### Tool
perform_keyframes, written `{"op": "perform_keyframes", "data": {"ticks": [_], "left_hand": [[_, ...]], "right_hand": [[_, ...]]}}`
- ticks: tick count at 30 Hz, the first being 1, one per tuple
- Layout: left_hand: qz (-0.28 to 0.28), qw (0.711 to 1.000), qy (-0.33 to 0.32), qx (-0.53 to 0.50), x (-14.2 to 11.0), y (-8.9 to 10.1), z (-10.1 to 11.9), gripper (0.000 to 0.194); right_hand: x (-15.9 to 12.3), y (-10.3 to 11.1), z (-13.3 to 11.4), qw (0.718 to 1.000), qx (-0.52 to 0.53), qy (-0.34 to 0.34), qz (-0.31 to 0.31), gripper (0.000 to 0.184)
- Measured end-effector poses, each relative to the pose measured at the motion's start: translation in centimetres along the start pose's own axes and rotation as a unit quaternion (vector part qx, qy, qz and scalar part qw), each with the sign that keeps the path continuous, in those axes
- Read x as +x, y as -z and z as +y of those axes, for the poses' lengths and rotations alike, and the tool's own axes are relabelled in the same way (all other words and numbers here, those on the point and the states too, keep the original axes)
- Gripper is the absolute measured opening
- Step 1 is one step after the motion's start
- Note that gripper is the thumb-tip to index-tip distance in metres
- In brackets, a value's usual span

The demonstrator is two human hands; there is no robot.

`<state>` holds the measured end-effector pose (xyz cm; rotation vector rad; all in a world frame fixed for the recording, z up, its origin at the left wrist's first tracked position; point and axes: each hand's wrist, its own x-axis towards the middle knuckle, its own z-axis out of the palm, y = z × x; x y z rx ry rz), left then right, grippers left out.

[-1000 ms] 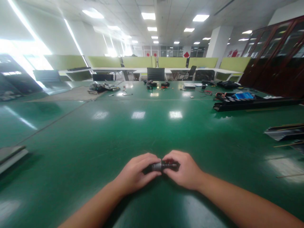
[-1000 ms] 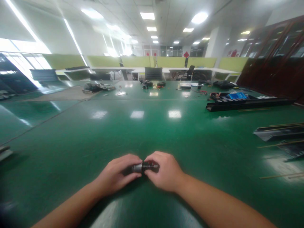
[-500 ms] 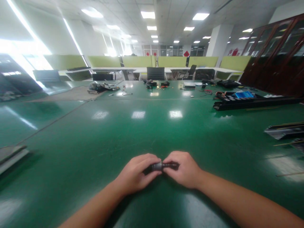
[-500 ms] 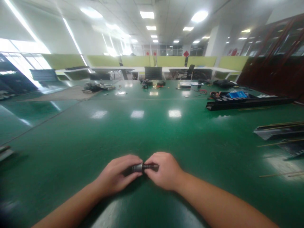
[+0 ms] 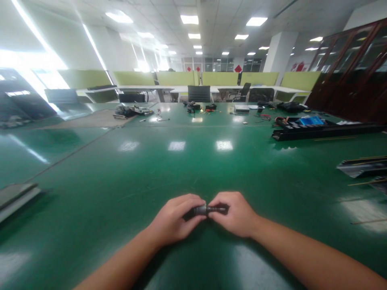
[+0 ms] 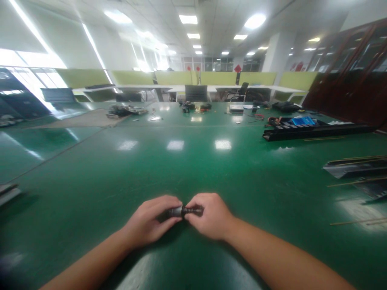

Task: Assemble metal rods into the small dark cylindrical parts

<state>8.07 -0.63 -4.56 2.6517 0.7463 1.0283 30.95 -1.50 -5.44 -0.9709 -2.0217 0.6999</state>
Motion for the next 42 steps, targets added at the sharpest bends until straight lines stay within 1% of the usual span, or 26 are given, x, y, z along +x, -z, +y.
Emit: {"op": "perform_keyframes", "data": {"ticks": [6,11,16,22,27,42], "left_hand": [[0.001,1.000,0.003,0.001,-0.04,0.01,0.00,0.030],[-0.005,1.000,0.004,0.002,-0.02,-0.14,-0.22,0.030],[0.005,1.000,-0.002,0.009,-0.05,-0.07,-0.24,0.031],[0.002,1.000,0.008,0.006,-0.01,0.10,-0.37,0.030],[0.005,1.000,0.012,-0.001,0.05,0.15,-0.28,0.027],[0.007,1.000,0.026,0.002,0.23,0.38,-0.32,0.027]], "right_hand": [[0.00,-0.16,-0.04,1.000,-0.006,-0.014,0.001,0.007],[0.06,-0.19,0.06,1.000,-0.007,-0.007,0.000,0.006],[-0.02,-0.11,-0.02,1.000,-0.008,-0.009,-0.001,0.004],[0.07,-0.10,-0.01,0.999,-0.025,-0.026,0.008,0.001],[0.05,0.04,-0.17,0.999,-0.031,-0.026,0.007,0.001],[0.03,0.00,-0.17,0.999,-0.025,-0.043,0.022,0.002]]}}
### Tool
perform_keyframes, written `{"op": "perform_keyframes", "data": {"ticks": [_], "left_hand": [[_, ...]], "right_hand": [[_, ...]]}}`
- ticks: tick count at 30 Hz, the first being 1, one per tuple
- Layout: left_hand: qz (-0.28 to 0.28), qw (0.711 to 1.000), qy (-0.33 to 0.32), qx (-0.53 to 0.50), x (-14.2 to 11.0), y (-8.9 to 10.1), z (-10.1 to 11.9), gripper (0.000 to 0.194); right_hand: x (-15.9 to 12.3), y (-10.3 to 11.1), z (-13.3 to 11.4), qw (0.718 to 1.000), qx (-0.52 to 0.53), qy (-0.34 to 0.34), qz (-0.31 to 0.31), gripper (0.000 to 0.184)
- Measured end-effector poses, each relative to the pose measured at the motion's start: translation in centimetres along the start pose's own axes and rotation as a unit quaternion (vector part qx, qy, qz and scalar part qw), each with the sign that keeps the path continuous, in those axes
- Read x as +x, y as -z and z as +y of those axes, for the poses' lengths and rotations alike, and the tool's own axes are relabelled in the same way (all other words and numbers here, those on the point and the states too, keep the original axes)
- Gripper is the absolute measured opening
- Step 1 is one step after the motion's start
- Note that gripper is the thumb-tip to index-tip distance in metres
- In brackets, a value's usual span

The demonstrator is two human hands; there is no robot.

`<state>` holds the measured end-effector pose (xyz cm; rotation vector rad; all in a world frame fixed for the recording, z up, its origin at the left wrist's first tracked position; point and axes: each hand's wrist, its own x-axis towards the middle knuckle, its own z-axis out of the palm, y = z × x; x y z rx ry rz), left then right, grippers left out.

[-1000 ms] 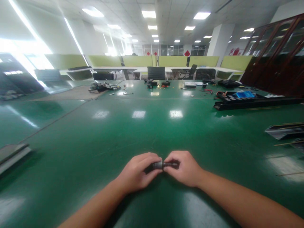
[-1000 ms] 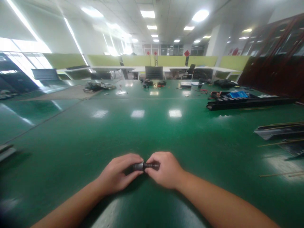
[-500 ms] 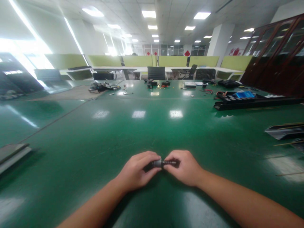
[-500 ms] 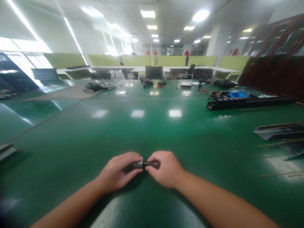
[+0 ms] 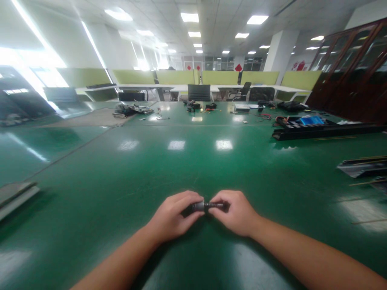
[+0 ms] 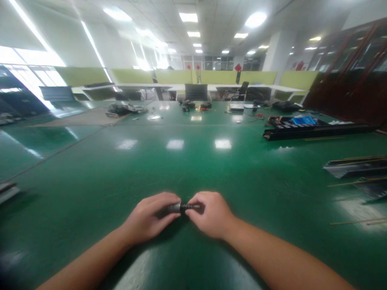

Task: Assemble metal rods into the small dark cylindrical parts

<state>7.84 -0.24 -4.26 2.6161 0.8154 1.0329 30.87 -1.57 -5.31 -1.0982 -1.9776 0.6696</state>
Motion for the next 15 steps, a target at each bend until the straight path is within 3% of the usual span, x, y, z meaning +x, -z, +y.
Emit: {"op": "perform_keyframes", "data": {"ticks": [15], "left_hand": [[0.014,1.000,0.004,-0.002,0.12,0.39,-0.17,0.025]], "right_hand": [[0.06,0.16,-0.03,1.000,-0.005,-0.005,0.012,0.002]]}}
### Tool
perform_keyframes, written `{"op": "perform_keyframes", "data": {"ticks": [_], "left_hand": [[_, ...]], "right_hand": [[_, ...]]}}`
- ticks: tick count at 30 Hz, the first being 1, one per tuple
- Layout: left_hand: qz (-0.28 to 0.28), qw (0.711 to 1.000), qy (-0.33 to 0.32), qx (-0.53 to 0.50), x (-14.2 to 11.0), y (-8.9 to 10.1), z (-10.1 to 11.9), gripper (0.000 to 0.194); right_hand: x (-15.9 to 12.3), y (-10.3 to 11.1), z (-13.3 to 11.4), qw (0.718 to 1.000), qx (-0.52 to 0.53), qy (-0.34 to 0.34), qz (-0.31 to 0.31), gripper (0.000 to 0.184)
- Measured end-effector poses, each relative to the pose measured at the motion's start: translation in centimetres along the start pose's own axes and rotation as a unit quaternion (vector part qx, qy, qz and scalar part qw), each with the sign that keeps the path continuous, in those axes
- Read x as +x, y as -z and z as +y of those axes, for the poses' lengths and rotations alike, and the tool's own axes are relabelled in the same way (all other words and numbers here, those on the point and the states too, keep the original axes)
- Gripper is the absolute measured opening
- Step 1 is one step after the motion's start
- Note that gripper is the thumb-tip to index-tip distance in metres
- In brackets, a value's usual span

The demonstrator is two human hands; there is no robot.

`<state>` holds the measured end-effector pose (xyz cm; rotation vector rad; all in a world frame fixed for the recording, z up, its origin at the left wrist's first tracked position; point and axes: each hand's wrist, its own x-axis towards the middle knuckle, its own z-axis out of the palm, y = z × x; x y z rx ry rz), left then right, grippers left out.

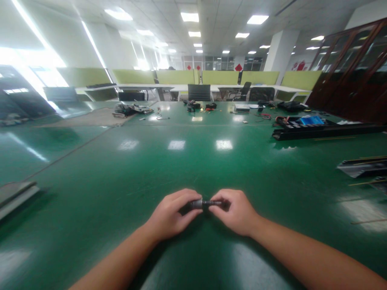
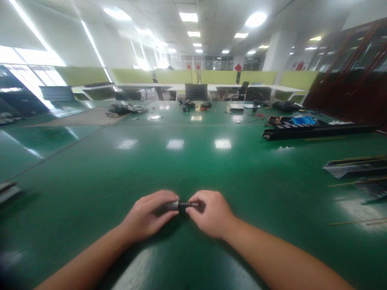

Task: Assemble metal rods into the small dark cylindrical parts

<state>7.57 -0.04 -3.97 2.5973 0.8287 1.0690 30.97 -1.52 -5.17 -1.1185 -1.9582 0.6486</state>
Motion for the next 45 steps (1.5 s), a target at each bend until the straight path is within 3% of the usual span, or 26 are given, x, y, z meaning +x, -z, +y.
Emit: {"op": "perform_keyframes", "data": {"ticks": [45], "left_hand": [[0.005,1.000,0.005,0.008,0.15,0.72,-0.27,0.028]], "right_hand": [[0.04,-0.04,-0.01,0.999,0.002,-0.034,0.020,0.003]]}}
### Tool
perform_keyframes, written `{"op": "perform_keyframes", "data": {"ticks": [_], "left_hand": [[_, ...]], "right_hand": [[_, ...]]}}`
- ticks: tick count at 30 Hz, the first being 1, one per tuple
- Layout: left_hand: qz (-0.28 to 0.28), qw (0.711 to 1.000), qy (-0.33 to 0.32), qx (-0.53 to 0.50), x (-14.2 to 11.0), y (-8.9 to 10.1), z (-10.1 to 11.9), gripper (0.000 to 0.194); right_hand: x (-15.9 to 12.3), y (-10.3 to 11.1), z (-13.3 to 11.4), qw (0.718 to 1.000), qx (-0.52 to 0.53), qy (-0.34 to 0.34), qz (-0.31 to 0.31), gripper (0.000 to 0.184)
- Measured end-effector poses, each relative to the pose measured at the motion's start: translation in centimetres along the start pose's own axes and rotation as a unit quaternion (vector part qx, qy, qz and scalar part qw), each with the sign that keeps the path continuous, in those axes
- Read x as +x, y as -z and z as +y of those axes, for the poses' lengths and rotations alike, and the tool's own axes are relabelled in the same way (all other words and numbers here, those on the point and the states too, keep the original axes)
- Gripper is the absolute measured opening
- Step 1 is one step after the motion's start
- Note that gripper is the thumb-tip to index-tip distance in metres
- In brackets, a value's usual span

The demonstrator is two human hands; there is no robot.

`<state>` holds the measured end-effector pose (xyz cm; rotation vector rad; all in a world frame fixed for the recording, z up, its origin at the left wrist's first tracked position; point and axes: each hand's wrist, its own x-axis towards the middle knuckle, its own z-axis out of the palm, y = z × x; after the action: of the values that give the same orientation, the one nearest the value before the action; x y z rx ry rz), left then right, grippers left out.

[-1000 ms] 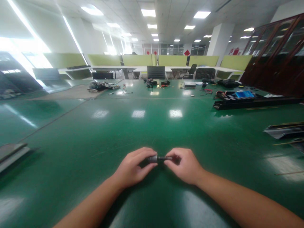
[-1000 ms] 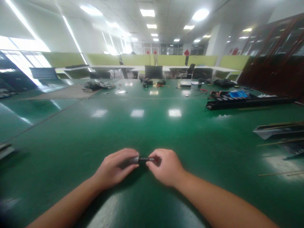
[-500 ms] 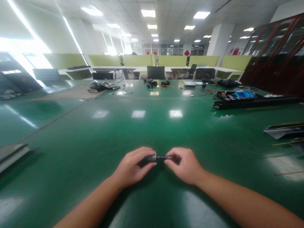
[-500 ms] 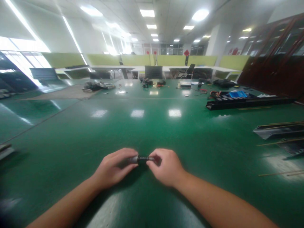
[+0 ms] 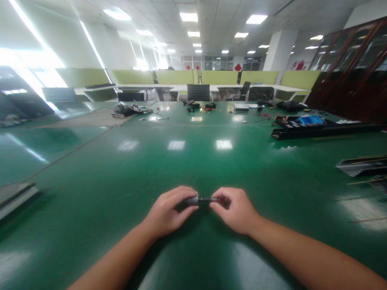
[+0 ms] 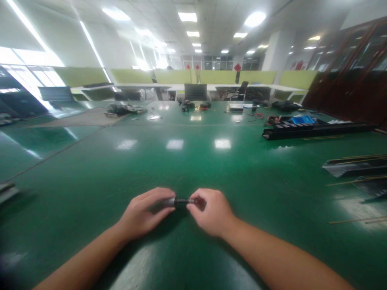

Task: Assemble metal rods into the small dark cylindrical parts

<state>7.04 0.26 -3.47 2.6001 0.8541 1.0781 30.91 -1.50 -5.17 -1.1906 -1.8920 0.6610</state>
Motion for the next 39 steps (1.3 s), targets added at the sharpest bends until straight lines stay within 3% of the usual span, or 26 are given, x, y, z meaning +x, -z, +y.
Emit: {"op": "perform_keyframes", "data": {"ticks": [33,39], "left_hand": [[0.003,1.000,0.026,-0.010,-0.3,0.4,-0.6,0.029],[0.024,0.996,0.084,0.004,-0.1,1.0,-0.9,0.022]], "right_hand": [[0.0,0.0,0.2,0.999,0.024,-0.024,0.012,0.005],[0.0,0.2,0.1,1.000,0.025,-0.010,0.016,0.005]]}}
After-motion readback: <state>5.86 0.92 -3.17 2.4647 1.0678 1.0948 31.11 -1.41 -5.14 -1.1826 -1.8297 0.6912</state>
